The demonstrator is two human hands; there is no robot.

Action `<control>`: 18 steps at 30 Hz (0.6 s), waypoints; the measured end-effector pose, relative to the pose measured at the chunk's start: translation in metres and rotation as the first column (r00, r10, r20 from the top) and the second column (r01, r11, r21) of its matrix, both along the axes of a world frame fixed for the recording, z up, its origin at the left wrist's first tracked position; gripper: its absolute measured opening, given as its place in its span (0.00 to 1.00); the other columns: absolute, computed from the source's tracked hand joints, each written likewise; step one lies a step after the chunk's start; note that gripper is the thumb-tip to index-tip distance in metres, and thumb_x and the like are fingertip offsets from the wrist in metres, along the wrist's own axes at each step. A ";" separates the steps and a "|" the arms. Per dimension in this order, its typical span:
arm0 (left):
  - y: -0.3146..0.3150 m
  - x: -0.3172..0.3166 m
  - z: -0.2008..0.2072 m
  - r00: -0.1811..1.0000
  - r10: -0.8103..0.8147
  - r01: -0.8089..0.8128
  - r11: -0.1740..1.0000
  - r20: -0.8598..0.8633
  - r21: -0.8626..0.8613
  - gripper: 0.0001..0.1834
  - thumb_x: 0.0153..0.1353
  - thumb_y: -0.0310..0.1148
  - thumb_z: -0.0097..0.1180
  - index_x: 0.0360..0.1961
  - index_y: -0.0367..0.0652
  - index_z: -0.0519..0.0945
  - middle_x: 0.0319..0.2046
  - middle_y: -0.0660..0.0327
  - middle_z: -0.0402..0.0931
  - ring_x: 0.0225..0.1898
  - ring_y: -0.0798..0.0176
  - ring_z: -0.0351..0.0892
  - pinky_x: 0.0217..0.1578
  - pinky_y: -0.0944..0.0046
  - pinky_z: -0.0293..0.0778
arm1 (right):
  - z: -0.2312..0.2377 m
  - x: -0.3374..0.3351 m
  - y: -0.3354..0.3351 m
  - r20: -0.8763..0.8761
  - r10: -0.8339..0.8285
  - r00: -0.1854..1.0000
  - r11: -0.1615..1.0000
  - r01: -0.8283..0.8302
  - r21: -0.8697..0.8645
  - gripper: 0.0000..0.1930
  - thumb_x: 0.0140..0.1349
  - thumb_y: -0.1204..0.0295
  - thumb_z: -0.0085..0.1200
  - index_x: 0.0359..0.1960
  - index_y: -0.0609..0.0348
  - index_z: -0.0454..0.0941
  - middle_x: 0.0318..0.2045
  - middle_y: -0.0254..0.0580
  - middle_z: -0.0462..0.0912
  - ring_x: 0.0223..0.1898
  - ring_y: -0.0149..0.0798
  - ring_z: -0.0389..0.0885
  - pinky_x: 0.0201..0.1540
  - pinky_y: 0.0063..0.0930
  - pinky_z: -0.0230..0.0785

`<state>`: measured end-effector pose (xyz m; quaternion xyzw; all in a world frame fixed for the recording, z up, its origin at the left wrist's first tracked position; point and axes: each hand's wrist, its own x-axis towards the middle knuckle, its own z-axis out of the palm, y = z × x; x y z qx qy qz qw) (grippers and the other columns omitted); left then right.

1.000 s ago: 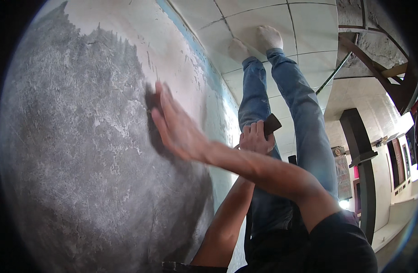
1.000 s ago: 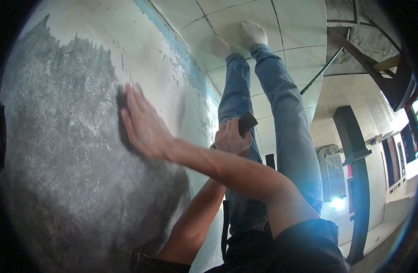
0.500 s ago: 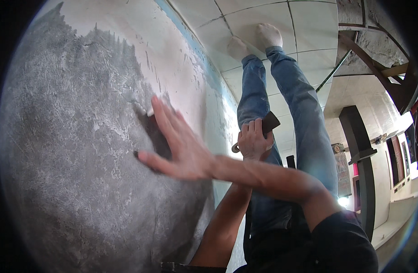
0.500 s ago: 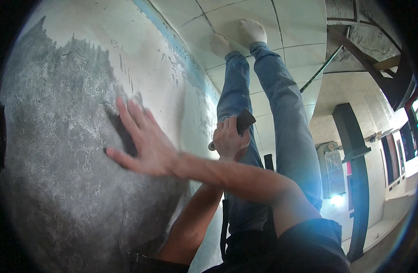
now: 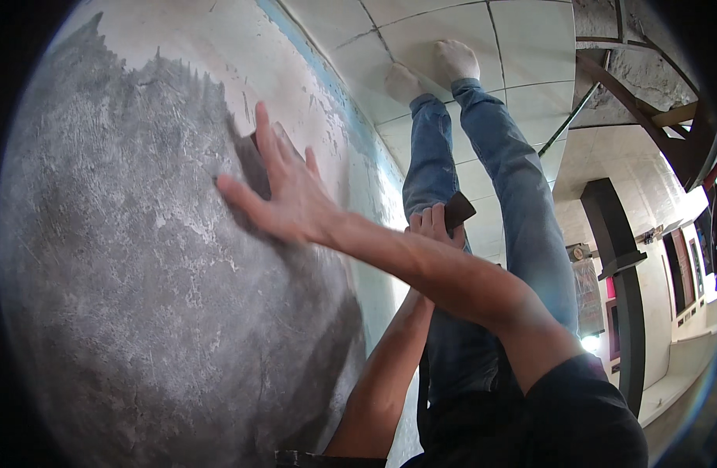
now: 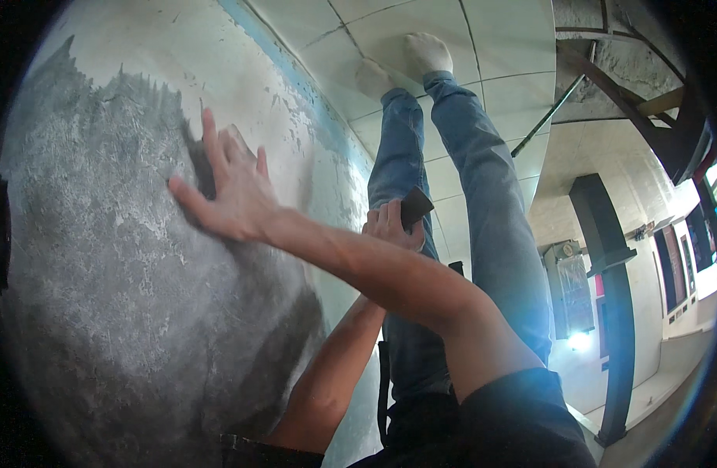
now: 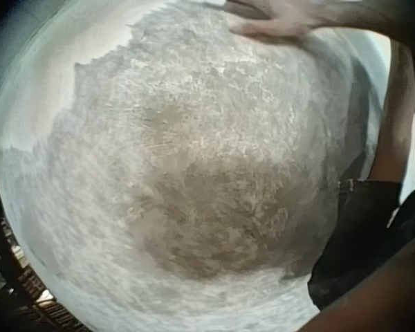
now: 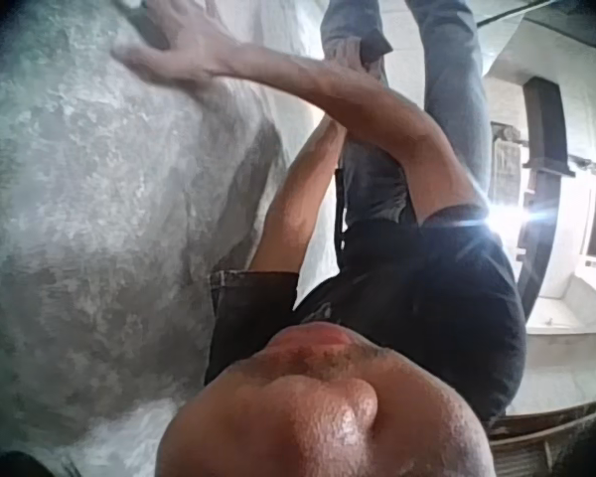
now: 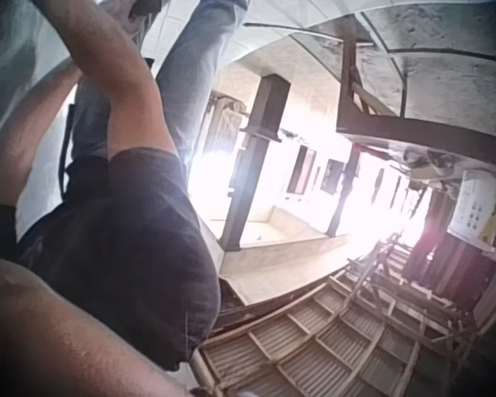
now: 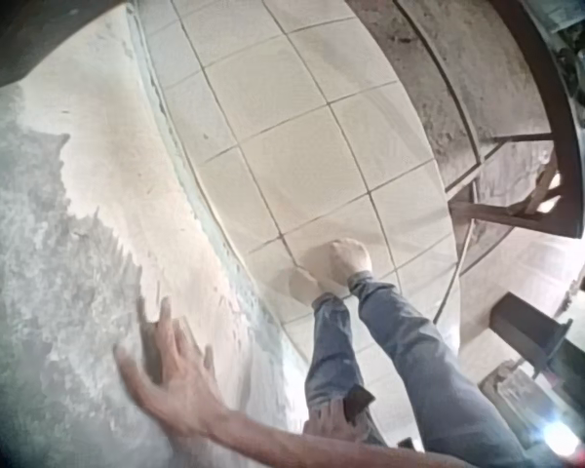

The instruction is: The person sands and scrapes a wall using sandpaper and a wall scraper to prepare the surface for painting.

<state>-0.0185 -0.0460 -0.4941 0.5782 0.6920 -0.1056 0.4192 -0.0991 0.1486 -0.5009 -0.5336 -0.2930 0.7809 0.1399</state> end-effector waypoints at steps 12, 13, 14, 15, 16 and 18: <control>-0.001 -0.011 0.000 0.999 0.020 -0.026 0.992 -0.050 -0.126 0.22 0.48 0.42 0.62 0.44 0.44 0.77 0.36 0.56 0.79 0.40 0.48 0.78 0.39 0.47 0.75 | 0.016 -0.002 -0.005 -0.056 -0.016 0.998 1.000 0.015 -0.013 0.56 0.62 0.31 0.33 0.72 0.59 0.18 0.73 0.66 0.40 0.74 0.60 0.45 0.73 0.63 0.33; -0.003 -0.014 -0.001 0.999 0.013 -0.017 0.995 -0.044 -0.097 0.22 0.48 0.41 0.63 0.44 0.44 0.77 0.36 0.56 0.79 0.40 0.48 0.78 0.39 0.47 0.76 | 0.031 0.006 -0.015 -0.105 -0.010 0.994 1.000 0.008 -0.019 0.56 0.62 0.31 0.33 0.72 0.59 0.18 0.73 0.67 0.41 0.74 0.60 0.46 0.73 0.62 0.33; -0.006 -0.017 -0.002 0.999 0.014 -0.019 0.995 -0.048 -0.102 0.22 0.48 0.41 0.63 0.44 0.44 0.77 0.36 0.56 0.79 0.40 0.48 0.78 0.39 0.47 0.76 | 0.044 0.010 -0.024 -0.155 -0.007 0.988 1.000 0.003 -0.025 0.57 0.61 0.30 0.34 0.72 0.60 0.18 0.72 0.68 0.43 0.74 0.61 0.46 0.73 0.62 0.34; -0.010 -0.019 -0.004 0.999 0.016 -0.020 0.993 -0.038 -0.112 0.22 0.49 0.41 0.63 0.45 0.43 0.76 0.36 0.56 0.79 0.40 0.47 0.78 0.39 0.47 0.76 | 0.050 0.007 -0.038 -0.153 0.014 0.988 1.000 -0.014 0.004 0.58 0.60 0.29 0.34 0.72 0.60 0.18 0.72 0.67 0.46 0.73 0.60 0.49 0.73 0.62 0.35; -0.011 -0.017 -0.004 1.000 0.018 -0.021 0.993 -0.023 -0.119 0.23 0.49 0.41 0.63 0.45 0.43 0.76 0.36 0.55 0.79 0.41 0.47 0.78 0.39 0.47 0.76 | 0.046 0.006 -0.039 -0.152 0.016 0.988 1.000 -0.016 0.003 0.58 0.60 0.29 0.34 0.72 0.60 0.18 0.72 0.67 0.46 0.73 0.60 0.49 0.73 0.62 0.35; -0.006 -0.009 -0.001 1.000 0.022 -0.022 0.992 -0.008 -0.121 0.23 0.49 0.42 0.62 0.45 0.43 0.76 0.37 0.56 0.79 0.40 0.47 0.78 0.39 0.48 0.76 | 0.024 0.003 -0.028 -0.034 0.033 0.999 0.998 -0.031 0.057 0.58 0.61 0.30 0.35 0.72 0.62 0.18 0.71 0.67 0.49 0.72 0.60 0.51 0.72 0.62 0.36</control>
